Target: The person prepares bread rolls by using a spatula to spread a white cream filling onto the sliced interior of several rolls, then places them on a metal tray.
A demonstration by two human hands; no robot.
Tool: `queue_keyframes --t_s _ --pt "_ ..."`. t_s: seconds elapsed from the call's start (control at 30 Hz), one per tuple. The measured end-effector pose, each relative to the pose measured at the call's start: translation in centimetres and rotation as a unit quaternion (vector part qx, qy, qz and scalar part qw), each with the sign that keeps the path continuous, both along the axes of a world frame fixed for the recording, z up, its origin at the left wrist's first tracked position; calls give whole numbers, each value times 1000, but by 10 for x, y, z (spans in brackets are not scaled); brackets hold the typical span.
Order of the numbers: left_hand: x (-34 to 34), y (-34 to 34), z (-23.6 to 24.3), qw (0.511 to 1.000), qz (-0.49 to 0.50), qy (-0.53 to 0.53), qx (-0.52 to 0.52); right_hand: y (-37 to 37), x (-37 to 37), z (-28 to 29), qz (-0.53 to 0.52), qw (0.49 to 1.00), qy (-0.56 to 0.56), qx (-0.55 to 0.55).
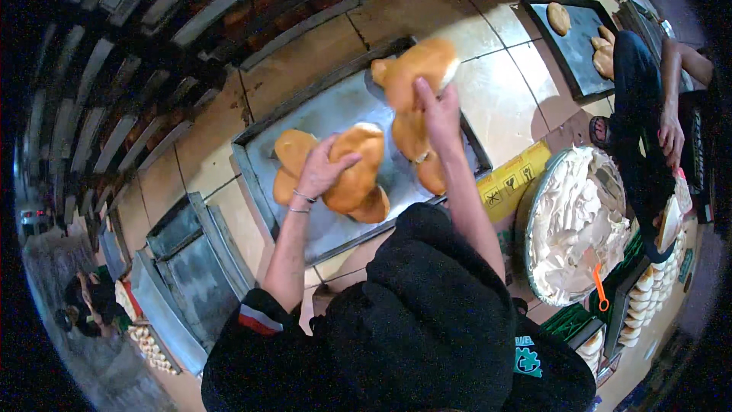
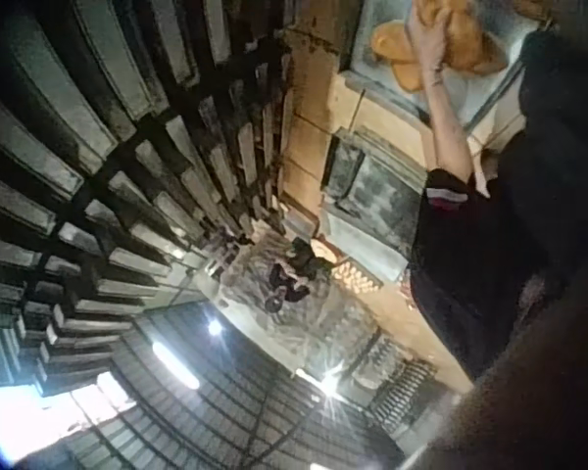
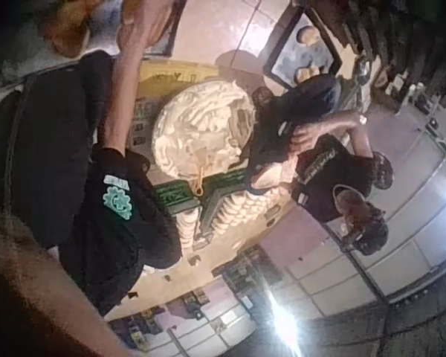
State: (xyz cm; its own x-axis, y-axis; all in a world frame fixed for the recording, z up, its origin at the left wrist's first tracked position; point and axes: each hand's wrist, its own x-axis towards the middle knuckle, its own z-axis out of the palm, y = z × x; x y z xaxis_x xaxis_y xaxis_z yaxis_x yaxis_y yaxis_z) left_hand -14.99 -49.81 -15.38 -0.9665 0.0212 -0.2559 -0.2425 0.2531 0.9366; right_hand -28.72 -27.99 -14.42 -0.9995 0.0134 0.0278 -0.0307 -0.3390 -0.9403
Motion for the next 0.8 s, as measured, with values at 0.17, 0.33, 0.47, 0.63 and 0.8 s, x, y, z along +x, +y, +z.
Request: queue_keyframes --t_s 0.17,0.33,0.47,0.63,0.8 --pt "45 -75 7 992 7 -17 -122 30 -2 -13 95 988 -62 -109" --pt "68 -87 -31 882 -81 -25 -464 15 67 -76 408 732 -155 523" --pt "61 -79 -61 843 -154 102 -505 -37 134 -89 351 704 80 612" --pt "28 -73 -58 832 -287 95 -464 -45 110 -70 553 660 -63 505" --pt "24 -41 -54 852 -246 113 -449 34 68 -56 488 779 -187 345"
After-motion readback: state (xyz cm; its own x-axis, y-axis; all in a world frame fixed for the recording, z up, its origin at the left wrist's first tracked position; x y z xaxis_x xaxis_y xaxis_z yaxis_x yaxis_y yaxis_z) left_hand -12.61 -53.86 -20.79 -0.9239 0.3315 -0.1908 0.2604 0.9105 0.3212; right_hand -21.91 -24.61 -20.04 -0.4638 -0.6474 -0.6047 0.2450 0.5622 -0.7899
